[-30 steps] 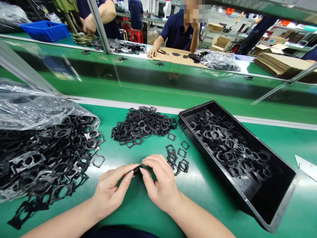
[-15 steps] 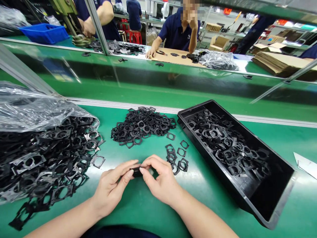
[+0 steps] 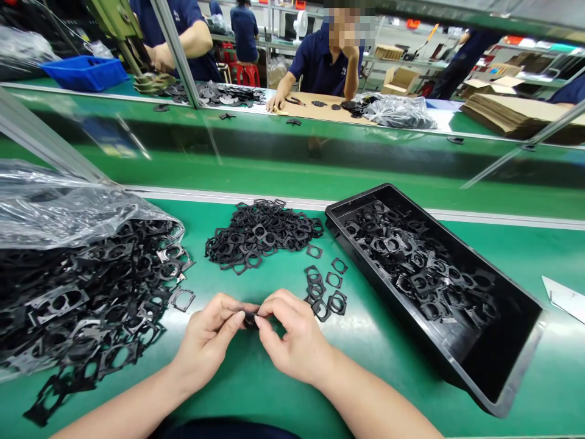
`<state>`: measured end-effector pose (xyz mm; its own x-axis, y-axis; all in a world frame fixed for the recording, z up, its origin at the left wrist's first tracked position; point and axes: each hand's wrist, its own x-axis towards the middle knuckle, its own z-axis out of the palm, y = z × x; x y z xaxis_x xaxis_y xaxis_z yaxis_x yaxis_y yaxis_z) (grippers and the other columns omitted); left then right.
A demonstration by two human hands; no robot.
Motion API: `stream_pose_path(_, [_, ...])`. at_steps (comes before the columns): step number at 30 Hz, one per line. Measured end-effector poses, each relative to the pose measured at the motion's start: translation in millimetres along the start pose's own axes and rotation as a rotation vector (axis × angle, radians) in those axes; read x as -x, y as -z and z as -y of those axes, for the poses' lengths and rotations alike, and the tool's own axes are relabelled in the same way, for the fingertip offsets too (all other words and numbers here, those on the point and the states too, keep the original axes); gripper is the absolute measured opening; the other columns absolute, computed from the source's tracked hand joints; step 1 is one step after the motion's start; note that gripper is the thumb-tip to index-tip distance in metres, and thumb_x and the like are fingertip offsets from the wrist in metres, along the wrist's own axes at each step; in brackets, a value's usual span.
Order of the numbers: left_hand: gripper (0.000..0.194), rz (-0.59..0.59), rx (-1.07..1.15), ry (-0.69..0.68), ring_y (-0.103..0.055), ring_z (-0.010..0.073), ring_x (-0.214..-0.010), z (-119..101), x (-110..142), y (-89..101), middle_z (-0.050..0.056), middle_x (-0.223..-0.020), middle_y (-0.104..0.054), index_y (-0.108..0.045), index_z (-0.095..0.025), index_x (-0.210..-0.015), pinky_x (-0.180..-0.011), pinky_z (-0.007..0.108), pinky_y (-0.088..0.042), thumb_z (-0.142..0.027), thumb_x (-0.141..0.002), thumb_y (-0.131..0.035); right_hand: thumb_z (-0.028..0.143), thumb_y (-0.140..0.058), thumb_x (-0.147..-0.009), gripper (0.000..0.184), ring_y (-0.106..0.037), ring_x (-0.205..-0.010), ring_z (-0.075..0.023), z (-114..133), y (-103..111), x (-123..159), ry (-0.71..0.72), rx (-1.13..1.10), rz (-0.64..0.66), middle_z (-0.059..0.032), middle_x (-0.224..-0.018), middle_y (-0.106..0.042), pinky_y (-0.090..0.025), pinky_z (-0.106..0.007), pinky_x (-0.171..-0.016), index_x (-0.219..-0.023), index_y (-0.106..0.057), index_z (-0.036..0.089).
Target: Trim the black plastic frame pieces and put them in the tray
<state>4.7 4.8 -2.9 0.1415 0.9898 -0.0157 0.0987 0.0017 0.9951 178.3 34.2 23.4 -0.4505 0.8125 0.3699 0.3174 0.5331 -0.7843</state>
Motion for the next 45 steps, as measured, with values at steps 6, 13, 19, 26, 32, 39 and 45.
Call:
stream_pose_path(6, [0.012,0.091,-0.261,-0.162,-0.069,0.0158,-0.081,-6.0,-10.4,7.7,0.006,-0.098,-0.071,-0.058,-0.02,-0.098,-0.073,0.026,-0.055,-0.018,-0.086,-0.054,0.011,-0.051,-0.083,0.01,-0.053,-0.065,-0.014,-1.5,7.6,-2.5,-0.061,-0.01,0.056,-0.0019,-0.071,-0.056,-0.045,-0.026,-0.061,-0.077,-0.054,0.018])
stream_pose_path(13, [0.029,0.075,-0.491,-0.566,-0.065,0.0171,-0.079,-3.5,-12.9,6.8,0.007,-0.089,-0.07,-0.059,-0.019,-0.111,-0.071,0.029,-0.054,-0.007,-0.085,-0.051,0.01,-0.05,-0.086,0.011,-0.053,-0.07,-0.0162,-4.3,4.0,-0.4,0.133,0.101,0.073,-0.0055,-0.076,-0.059,-0.047,-0.03,-0.064,-0.089,-0.058,0.016])
stream_pose_path(19, [0.016,-0.113,-0.21,-0.198,-0.067,0.0162,-0.073,-7.5,-11.1,5.2,0.005,-0.083,-0.071,-0.067,-0.019,-0.096,-0.066,0.026,-0.055,-0.016,-0.084,-0.057,0.014,-0.058,-0.084,0.013,-0.057,-0.075,-0.0184,-2.5,4.8,-0.2,0.085,0.077,-0.077,-0.0063,-0.083,-0.062,-0.049,-0.033,-0.067,-0.096,-0.057,0.019])
stream_pose_path(26, [0.011,-0.16,0.237,0.076,-0.067,0.0139,-0.073,-14.1,-9.9,-2.0,0.001,-0.078,-0.07,-0.062,-0.018,-0.09,-0.07,0.025,-0.058,-0.025,-0.081,-0.062,0.01,-0.059,-0.082,0.012,-0.056,-0.071,-0.0182,-2.3,-1.9,-1.1,0.107,0.133,-0.186,-0.0054,-0.077,-0.061,-0.047,-0.033,-0.063,-0.09,-0.059,0.019])
stream_pose_path(32, [0.011,-0.131,0.299,0.11,-0.068,0.0134,-0.077,-13.0,-3.6,-6.1,0.002,-0.082,-0.071,-0.063,-0.017,-0.089,-0.074,0.025,-0.057,-0.025,-0.082,-0.063,0.007,-0.057,-0.082,0.014,-0.055,-0.069,-0.0176,-1.6,-5.8,0.3,0.112,0.165,-0.202,-0.0053,-0.074,-0.061,-0.047,-0.033,-0.063,-0.088,-0.06,0.018])
stream_pose_path(39, [0.007,-0.15,0.281,0.057,-0.069,0.0139,-0.078,-13.9,-1.3,-6.8,0.001,-0.081,-0.072,-0.063,-0.019,-0.087,-0.074,0.025,-0.058,-0.022,-0.081,-0.063,0.01,-0.058,-0.081,0.015,-0.059,-0.079,-0.0194,-1.8,-4.3,1.6,0.008,0.121,-0.234,-0.0071,-0.084,-0.062,-0.05,-0.034,-0.07,-0.094,-0.06,0.018])
stream_pose_path(45, [0.007,-0.153,0.195,0.034,-0.069,0.0154,-0.077,-11.1,0.5,-5.3,0.002,-0.083,-0.073,-0.064,-0.018,-0.088,-0.073,0.026,-0.058,-0.021,-0.082,-0.062,0.014,-0.056,-0.085,0.007,-0.06,-0.067,-0.015,-3.8,-2.2,-0.5,-0.124,-0.058,-0.101,-0.0028,-0.074,-0.064,-0.049,-0.027,-0.064,-0.084,-0.061,0.018])
